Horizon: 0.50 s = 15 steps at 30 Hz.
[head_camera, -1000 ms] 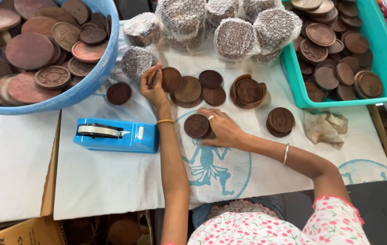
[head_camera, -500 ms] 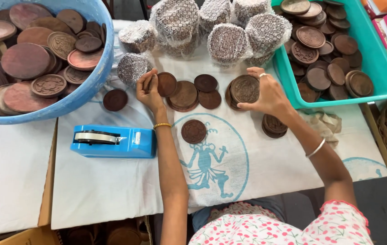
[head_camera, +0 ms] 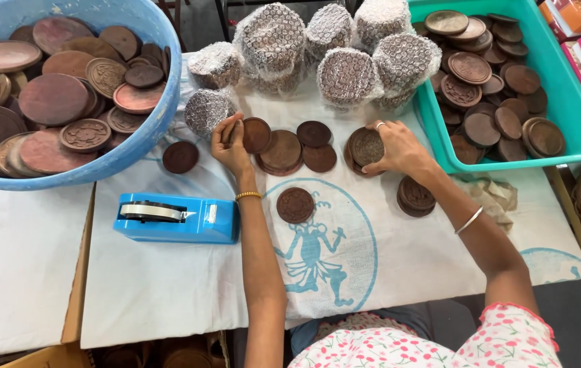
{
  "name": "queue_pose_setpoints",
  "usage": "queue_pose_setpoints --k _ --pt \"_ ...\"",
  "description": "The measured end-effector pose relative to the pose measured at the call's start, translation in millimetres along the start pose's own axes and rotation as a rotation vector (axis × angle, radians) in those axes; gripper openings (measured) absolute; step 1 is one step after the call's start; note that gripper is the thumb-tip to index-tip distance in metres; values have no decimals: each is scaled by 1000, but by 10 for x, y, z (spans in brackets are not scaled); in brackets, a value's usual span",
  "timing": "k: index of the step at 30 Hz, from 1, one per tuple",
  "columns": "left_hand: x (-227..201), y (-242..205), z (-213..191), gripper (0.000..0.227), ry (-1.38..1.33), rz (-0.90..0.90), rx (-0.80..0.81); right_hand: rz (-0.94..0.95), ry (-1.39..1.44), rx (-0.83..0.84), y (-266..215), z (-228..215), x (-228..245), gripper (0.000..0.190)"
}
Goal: The person picks up round, brown coasters from a blue bowl and a green tray, then wipes them with a cloth. They handle the coasters one at a time, rubbing the surfaces and edges before placing them back into the containers.
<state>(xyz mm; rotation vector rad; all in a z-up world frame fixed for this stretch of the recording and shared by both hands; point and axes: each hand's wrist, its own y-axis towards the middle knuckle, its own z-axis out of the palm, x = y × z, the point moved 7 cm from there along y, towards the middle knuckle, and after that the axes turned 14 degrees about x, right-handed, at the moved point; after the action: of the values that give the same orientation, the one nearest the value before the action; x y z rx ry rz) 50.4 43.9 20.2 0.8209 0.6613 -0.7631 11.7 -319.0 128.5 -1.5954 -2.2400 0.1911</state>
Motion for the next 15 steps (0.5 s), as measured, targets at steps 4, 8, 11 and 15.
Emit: queue_pose_setpoints --k 4,8,11,15 --pt "-8 8 -6 20 4 0 -5 -30 -40 -12 0 17 9 104" --pt "13 11 -8 20 0 -2 0 -8 -126 54 38 6 5 104" --pt "-5 -8 -5 20 -5 -3 -2 -38 -80 46 -2 -11 38 104" --pt "3 -16 -1 20 5 -6 -4 -71 15 8 -67 -36 72 103"
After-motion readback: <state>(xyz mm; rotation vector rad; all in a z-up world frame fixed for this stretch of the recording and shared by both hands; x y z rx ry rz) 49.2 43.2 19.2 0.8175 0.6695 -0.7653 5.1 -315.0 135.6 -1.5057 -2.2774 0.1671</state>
